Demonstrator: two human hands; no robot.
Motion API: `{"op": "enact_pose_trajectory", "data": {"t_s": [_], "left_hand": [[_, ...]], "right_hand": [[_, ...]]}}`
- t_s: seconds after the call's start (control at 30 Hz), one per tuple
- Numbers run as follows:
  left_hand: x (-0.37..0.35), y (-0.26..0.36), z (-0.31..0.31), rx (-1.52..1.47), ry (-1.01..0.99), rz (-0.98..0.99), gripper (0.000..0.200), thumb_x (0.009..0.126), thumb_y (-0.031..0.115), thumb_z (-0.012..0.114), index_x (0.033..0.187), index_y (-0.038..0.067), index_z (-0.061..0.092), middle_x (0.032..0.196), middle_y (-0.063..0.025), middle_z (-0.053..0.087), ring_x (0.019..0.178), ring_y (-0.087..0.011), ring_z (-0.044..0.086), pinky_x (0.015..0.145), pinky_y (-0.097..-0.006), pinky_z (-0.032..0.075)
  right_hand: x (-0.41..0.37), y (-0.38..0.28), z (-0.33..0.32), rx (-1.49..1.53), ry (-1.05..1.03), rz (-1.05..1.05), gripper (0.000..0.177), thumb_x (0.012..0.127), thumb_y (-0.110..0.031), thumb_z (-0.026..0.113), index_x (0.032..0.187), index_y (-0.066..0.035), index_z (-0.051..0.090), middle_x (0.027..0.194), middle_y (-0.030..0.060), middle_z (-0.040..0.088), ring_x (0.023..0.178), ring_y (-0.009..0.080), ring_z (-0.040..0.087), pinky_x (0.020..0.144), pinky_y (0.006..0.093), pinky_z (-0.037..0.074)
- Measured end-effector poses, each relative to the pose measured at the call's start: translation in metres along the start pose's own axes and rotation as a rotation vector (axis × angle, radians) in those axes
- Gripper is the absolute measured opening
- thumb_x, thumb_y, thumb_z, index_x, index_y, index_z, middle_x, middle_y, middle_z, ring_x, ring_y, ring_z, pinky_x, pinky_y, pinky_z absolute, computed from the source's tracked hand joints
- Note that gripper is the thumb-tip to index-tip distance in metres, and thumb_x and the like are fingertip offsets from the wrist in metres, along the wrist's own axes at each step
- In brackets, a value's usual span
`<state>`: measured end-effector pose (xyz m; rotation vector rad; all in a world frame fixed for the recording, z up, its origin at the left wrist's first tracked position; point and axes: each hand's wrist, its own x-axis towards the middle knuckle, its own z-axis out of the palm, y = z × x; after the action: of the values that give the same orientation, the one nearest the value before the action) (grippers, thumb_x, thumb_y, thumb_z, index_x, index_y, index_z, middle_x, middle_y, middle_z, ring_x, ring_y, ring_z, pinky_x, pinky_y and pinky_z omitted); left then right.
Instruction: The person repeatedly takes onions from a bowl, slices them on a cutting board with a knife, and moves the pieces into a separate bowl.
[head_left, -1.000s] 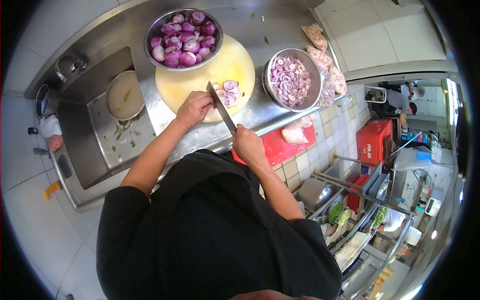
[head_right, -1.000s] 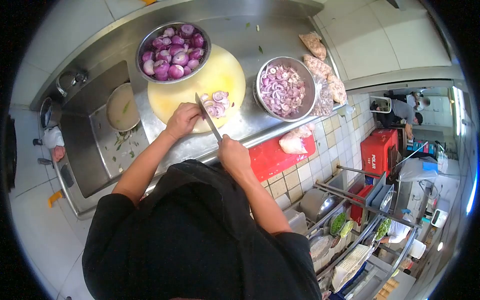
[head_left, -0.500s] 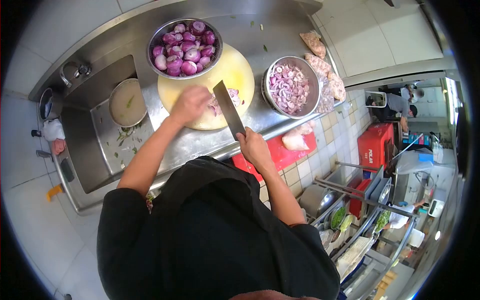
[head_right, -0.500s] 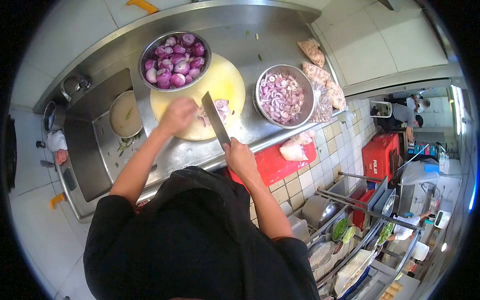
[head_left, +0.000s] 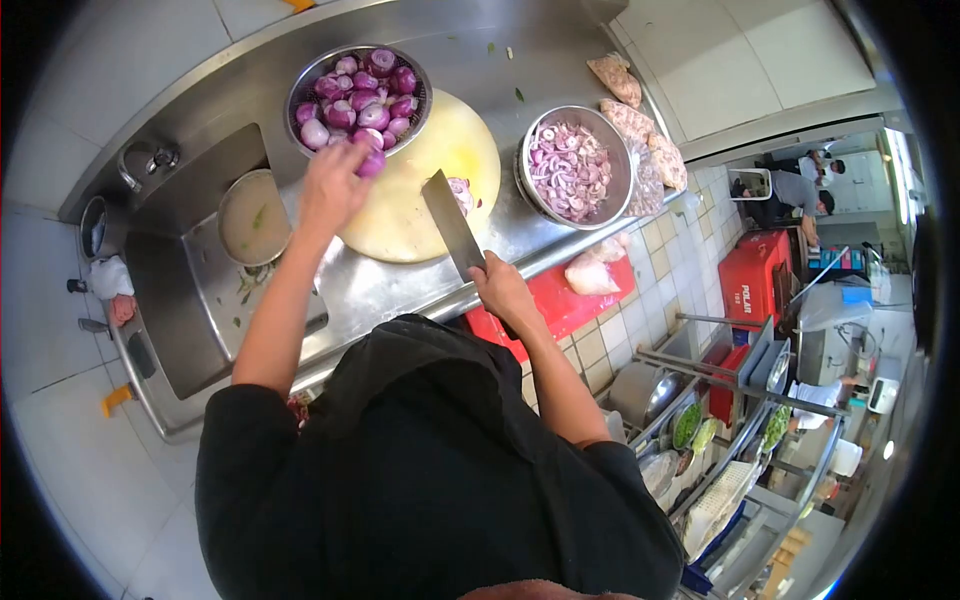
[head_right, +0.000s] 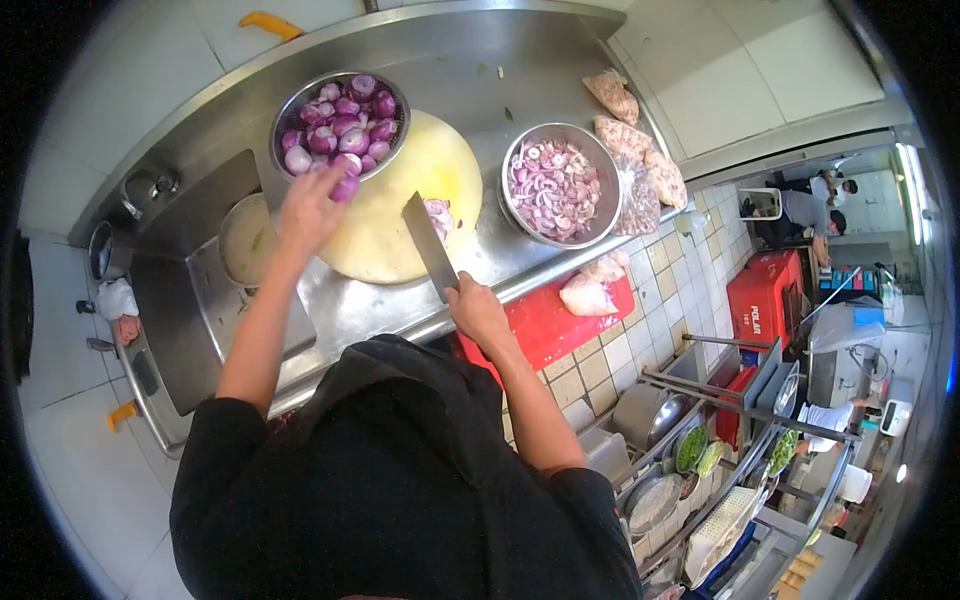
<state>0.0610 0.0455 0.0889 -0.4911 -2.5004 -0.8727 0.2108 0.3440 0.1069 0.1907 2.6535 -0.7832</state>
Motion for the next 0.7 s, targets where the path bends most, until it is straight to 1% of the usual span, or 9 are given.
{"op": "enact_pose_trajectory", "data": {"t_s": [0.03,0.1,0.13,0.2,0.3,0.4,0.5,0.6,0.7], "left_hand": [[-0.017,0.015,0.004,-0.013,-0.029,0.026,0.047,0.078,0.021,0.082,0.122,0.009,0.072,0.107,-0.0119,0.069,0.100,-0.0341,0.066,0.090,-0.0456,0.052],[-0.052,0.040,0.026,0.053,-0.167,-0.097,0.048,0.077,0.025,0.085,0.120,0.009,0.072,0.102,-0.0109,0.066,0.095,-0.0331,0.065,0.084,-0.0465,0.051],[-0.069,0.043,0.041,0.068,-0.196,-0.122,0.052,0.073,0.030,0.088,0.117,0.010,0.071,0.100,-0.0106,0.065,0.093,-0.0320,0.064,0.081,-0.0465,0.050],[-0.085,0.054,0.047,0.029,-0.216,-0.171,0.054,0.071,0.031,0.090,0.115,0.008,0.070,0.103,-0.0117,0.067,0.096,-0.0335,0.065,0.080,-0.0462,0.050],[-0.091,0.062,0.043,-0.025,-0.235,-0.192,0.058,0.069,0.030,0.092,0.116,0.006,0.070,0.103,-0.0123,0.067,0.098,-0.0346,0.065,0.082,-0.0471,0.050],[-0.090,0.059,0.040,-0.204,-0.140,-0.194,0.049,0.073,0.023,0.089,0.113,0.004,0.068,0.103,-0.0138,0.067,0.099,-0.0365,0.065,0.085,-0.0468,0.051],[-0.091,0.050,0.042,-0.323,-0.167,-0.092,0.040,0.076,0.016,0.084,0.110,0.003,0.067,0.105,-0.0127,0.065,0.097,-0.0363,0.064,0.086,-0.0457,0.051],[-0.090,0.052,0.041,-0.334,-0.211,-0.096,0.030,0.079,0.009,0.080,0.105,0.001,0.066,0.102,-0.0155,0.065,0.096,-0.0377,0.065,0.084,-0.0448,0.051],[-0.091,0.053,0.043,-0.363,-0.206,-0.093,0.029,0.079,0.009,0.080,0.103,0.001,0.067,0.103,-0.0152,0.065,0.096,-0.0374,0.065,0.085,-0.0446,0.051]], "right_hand": [[0.000,0.001,0.005,0.016,0.006,-0.002,0.033,0.102,-0.028,0.059,0.112,0.003,0.062,0.097,0.0339,0.071,0.097,0.0531,0.068,0.087,0.0625,0.051],[-0.002,-0.004,0.011,-0.006,0.033,-0.005,0.032,0.102,-0.028,0.059,0.112,0.003,0.061,0.093,0.0336,0.071,0.094,0.0530,0.068,0.085,0.0627,0.052],[-0.006,-0.011,0.012,-0.044,0.054,-0.005,0.032,0.102,-0.028,0.059,0.113,0.003,0.061,0.091,0.0333,0.071,0.091,0.0529,0.069,0.083,0.0627,0.052],[-0.014,-0.020,0.009,-0.097,0.082,-0.026,0.032,0.103,-0.028,0.059,0.113,0.002,0.061,0.086,0.0323,0.071,0.087,0.0523,0.069,0.080,0.0624,0.053],[-0.033,-0.032,-0.003,-0.138,0.092,-0.084,0.029,0.104,-0.027,0.059,0.112,0.001,0.061,0.080,0.0301,0.070,0.081,0.0512,0.069,0.074,0.0614,0.054],[-0.049,-0.050,-0.015,-0.159,0.091,-0.126,0.026,0.104,-0.025,0.058,0.109,0.000,0.060,0.076,0.0281,0.069,0.076,0.0505,0.069,0.070,0.0605,0.054],[-0.054,-0.053,-0.014,-0.196,0.074,-0.146,0.025,0.105,-0.025,0.057,0.106,0.000,0.059,0.073,0.0266,0.069,0.073,0.0501,0.069,0.069,0.0602,0.054],[-0.053,-0.050,-0.009,-0.222,0.047,-0.140,0.025,0.105,-0.025,0.057,0.104,0.000,0.058,0.073,0.0265,0.069,0.072,0.0501,0.069,0.069,0.0605,0.054],[-0.053,-0.052,-0.009,-0.205,-0.008,-0.107,0.024,0.105,-0.023,0.056,0.104,0.001,0.057,0.077,0.0276,0.070,0.076,0.0500,0.070,0.070,0.0609,0.055]]}}
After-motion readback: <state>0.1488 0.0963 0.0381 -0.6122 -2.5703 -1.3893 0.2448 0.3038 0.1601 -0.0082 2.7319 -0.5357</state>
